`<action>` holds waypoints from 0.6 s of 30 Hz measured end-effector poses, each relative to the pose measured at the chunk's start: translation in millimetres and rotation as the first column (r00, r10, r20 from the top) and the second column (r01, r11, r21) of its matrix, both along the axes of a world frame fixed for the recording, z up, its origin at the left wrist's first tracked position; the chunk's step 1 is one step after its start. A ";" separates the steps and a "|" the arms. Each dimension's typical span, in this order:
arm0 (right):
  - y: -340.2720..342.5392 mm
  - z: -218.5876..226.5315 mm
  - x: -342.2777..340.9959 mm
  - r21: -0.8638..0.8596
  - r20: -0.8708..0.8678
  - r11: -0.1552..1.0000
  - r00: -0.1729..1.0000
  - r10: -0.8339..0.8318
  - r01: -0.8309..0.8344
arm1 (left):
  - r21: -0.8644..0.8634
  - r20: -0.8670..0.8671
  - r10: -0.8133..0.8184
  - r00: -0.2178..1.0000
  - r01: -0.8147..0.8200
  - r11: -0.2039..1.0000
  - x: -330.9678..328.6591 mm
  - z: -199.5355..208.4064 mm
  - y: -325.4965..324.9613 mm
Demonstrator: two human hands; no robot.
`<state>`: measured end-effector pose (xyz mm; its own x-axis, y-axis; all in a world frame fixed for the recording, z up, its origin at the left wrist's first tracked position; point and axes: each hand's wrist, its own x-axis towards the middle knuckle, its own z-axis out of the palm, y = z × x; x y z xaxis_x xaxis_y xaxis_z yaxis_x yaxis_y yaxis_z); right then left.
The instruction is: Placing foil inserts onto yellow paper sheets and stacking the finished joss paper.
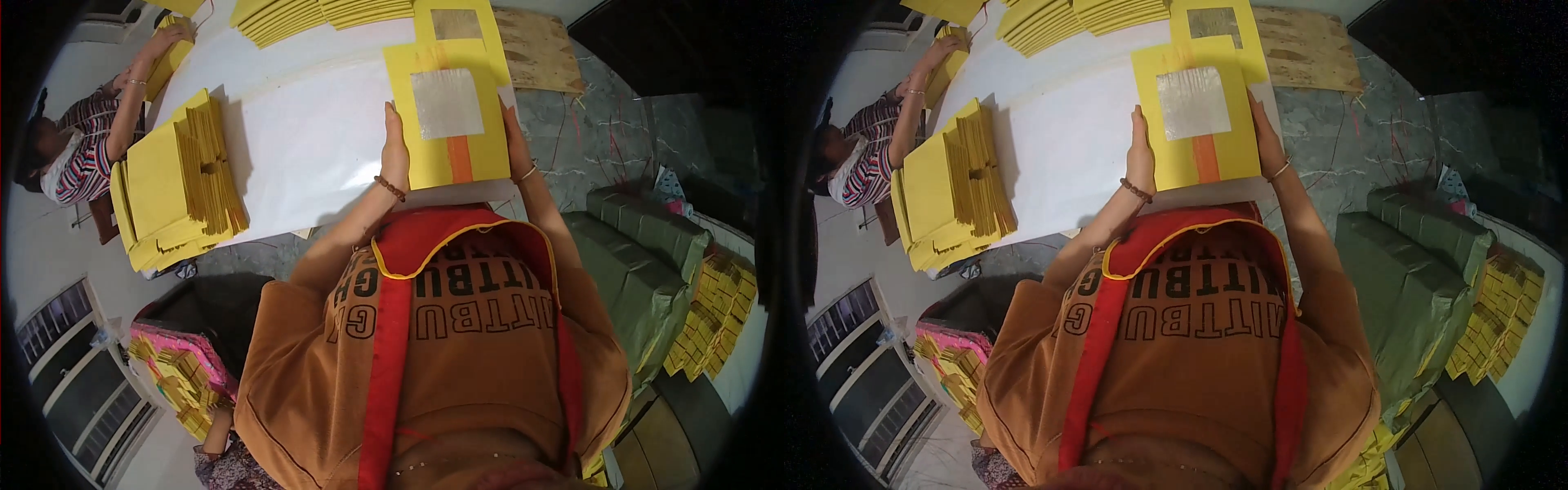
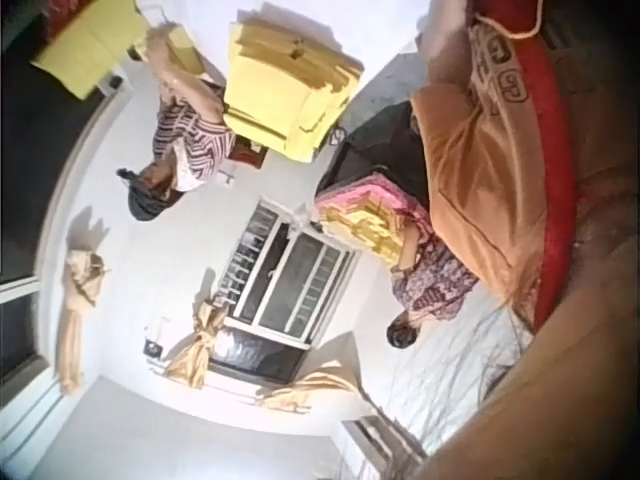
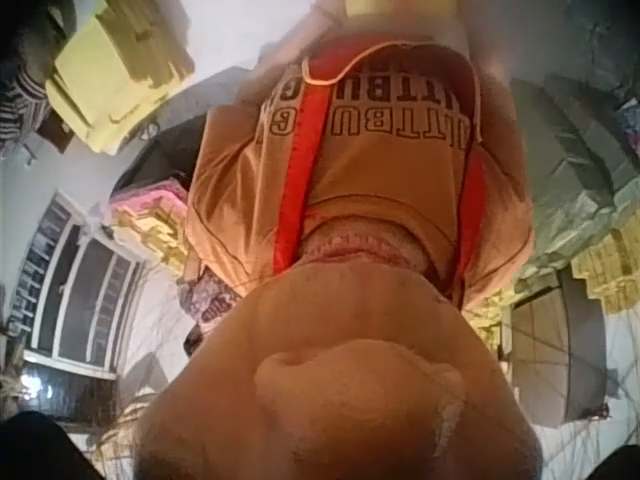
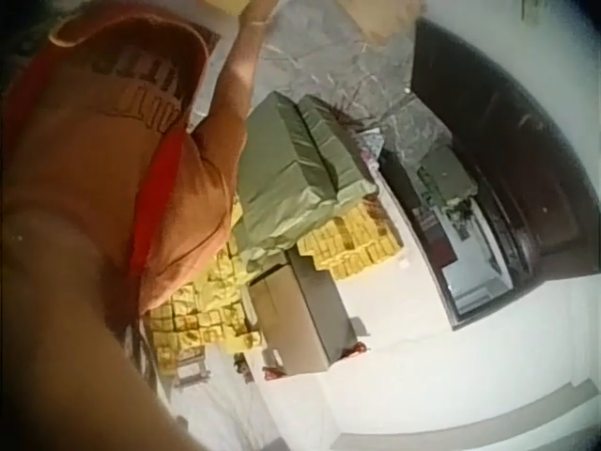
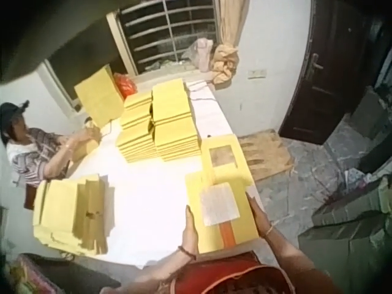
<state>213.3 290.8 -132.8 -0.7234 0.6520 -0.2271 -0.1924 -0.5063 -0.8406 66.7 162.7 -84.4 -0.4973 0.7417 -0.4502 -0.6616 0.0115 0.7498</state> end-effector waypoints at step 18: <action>14.2 11.6 14.9 0.884 0.267 0.413 0.961 -0.067 -0.216 | -0.388 -0.887 -0.197 -0.418 0.442 0.809 -12.3 12.6 -40.0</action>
<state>228.2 304.9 -121.2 -0.7982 0.5242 0.2968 0.0671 0.5669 -0.8210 54.4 122.7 -71.9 0.1783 0.9472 0.2664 0.8765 -0.2760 0.3945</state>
